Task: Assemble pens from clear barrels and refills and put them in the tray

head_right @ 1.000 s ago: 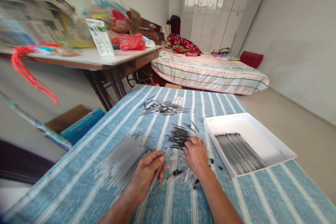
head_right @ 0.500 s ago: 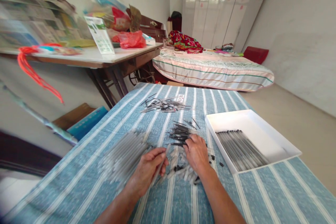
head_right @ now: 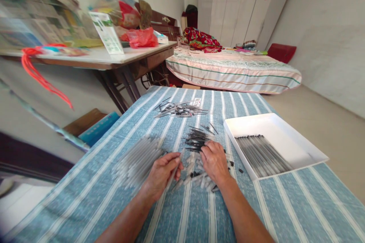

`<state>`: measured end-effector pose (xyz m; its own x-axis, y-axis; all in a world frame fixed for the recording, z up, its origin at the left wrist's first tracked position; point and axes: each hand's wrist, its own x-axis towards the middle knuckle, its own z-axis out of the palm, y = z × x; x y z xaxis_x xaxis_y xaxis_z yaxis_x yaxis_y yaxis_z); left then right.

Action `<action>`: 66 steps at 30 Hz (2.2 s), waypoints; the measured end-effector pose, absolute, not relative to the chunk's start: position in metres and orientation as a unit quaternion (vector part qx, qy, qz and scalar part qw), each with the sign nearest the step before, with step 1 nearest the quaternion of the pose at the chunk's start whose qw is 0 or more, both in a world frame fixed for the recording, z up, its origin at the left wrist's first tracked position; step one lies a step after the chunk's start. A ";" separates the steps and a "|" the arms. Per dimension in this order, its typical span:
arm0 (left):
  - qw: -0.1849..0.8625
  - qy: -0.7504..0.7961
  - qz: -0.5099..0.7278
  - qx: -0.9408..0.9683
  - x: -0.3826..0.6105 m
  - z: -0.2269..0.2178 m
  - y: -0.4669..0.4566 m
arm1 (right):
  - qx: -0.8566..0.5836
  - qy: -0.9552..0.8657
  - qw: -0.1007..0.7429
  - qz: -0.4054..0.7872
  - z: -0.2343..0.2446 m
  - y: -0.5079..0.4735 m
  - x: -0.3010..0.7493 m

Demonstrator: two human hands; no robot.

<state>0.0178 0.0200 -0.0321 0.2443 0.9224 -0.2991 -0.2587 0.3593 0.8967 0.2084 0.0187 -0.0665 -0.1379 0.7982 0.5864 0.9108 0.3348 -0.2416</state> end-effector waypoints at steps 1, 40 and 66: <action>0.695 0.443 0.425 0.374 0.018 -0.032 0.020 | -0.561 -0.752 0.335 -0.091 -0.067 0.018 0.208; 0.679 0.460 0.404 0.406 0.019 -0.027 0.015 | -0.601 -0.755 0.251 -0.082 -0.066 0.018 0.206; 0.644 0.466 0.363 0.485 0.014 -0.026 0.017 | -0.503 -0.765 0.373 0.152 -0.035 0.010 0.235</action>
<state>0.0140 0.0169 -0.0258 0.3012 0.9208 -0.2478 -0.0154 0.2645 0.9643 0.2347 0.0097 -0.0351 -0.2150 0.8823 0.4186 0.6559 0.4480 -0.6075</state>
